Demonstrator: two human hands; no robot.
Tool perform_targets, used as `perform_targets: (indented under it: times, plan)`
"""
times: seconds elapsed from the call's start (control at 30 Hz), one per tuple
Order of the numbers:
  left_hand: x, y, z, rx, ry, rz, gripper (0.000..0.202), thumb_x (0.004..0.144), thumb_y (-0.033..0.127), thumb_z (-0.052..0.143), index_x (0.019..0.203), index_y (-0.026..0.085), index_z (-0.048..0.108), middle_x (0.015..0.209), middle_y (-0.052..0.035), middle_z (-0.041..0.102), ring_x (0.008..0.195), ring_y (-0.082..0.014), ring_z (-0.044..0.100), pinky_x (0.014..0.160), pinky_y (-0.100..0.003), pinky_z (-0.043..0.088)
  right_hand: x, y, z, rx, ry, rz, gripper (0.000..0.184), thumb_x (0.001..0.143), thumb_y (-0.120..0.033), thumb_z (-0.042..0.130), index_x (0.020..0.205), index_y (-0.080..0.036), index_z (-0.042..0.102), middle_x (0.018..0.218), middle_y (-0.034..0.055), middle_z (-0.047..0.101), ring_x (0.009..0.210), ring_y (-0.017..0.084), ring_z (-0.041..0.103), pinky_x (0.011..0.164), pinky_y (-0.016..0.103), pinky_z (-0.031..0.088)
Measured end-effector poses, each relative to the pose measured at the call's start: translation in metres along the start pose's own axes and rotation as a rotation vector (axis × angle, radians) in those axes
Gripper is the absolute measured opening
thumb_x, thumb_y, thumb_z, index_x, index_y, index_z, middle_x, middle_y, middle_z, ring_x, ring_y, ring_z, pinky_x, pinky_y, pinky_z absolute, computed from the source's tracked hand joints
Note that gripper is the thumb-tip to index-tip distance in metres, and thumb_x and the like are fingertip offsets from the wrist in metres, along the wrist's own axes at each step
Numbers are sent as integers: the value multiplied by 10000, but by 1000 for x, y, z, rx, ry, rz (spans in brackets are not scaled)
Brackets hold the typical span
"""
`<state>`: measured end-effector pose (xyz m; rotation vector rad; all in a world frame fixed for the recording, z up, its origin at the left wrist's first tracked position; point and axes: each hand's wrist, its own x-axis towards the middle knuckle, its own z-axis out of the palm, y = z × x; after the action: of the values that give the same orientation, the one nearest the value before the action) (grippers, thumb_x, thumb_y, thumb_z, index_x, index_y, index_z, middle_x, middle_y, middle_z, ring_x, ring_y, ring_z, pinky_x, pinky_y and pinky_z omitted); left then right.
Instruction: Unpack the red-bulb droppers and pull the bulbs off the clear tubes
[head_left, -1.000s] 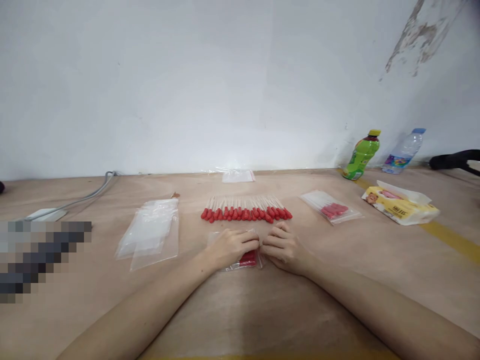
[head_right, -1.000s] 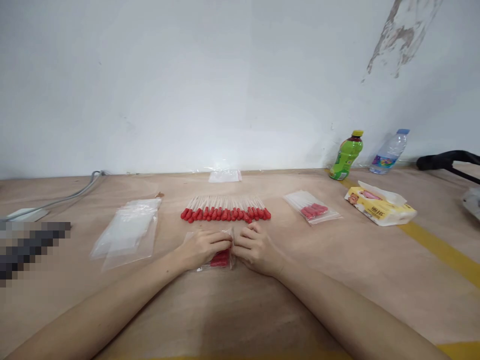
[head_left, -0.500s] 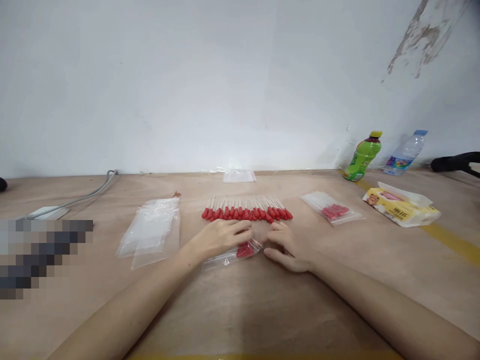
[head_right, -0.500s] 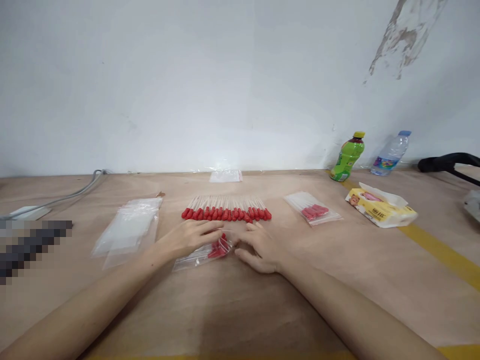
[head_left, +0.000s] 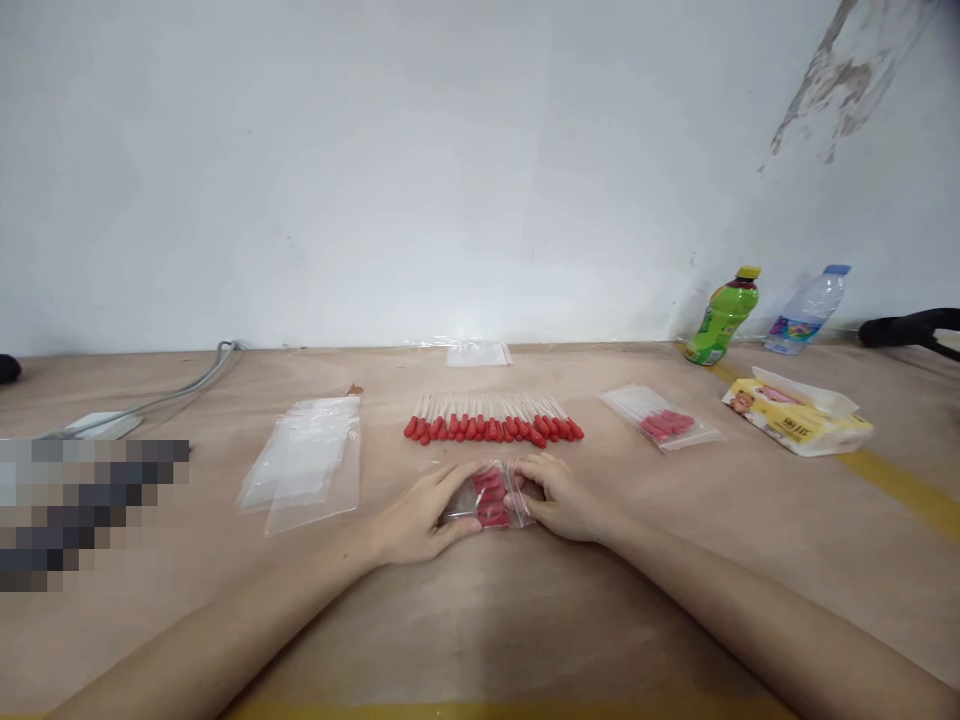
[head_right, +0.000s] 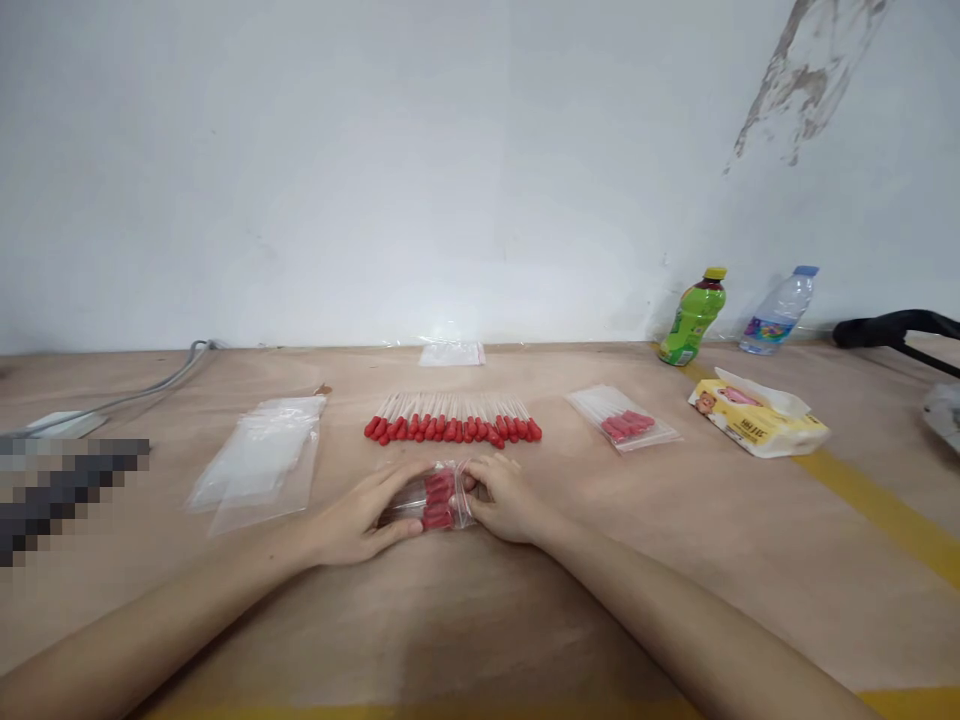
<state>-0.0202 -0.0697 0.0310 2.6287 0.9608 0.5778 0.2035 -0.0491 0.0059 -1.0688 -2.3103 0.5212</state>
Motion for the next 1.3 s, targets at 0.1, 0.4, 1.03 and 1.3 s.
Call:
perform_targets:
  times: [0.1, 0.4, 1.03, 1.3]
  plan:
    - [-12, -10, 2, -6, -25, -38, 594, 831, 363, 493, 1330, 188, 221, 1302, -134, 422, 1168, -238, 428, 959, -427, 374, 1, 0, -1, 18, -34, 34, 100, 768, -264, 553, 804, -173, 576, 805, 26, 580, 786, 160, 490, 714, 298, 365]
    - [-11, -12, 7, -55, -15, -90, 596, 834, 365, 495, 1339, 201, 224, 1306, -120, 430, 1174, -223, 431, 965, -421, 372, 9, 1, 15, 599, 8, 139, 223, 729, -238, 590, 909, -160, 485, 901, 43, 597, 776, 140, 559, 667, 271, 441]
    - [-10, -9, 6, -70, -5, -123, 506, 833, 379, 495, 1292, 223, 354, 1261, -91, 484, 1142, -215, 461, 967, -424, 366, 10, -4, -17, 528, -262, 158, 252, 671, -241, 652, 843, -166, 484, 632, -64, 449, 529, 64, 394, 470, 190, 316]
    - [-11, -10, 6, -57, 24, -99, 485, 830, 367, 502, 1275, 215, 380, 1222, -97, 513, 1105, -217, 486, 952, -430, 378, 6, -4, -28, 573, -267, 175, 279, 666, -305, 663, 866, -166, 527, 577, -72, 467, 501, 66, 422, 463, 193, 314]
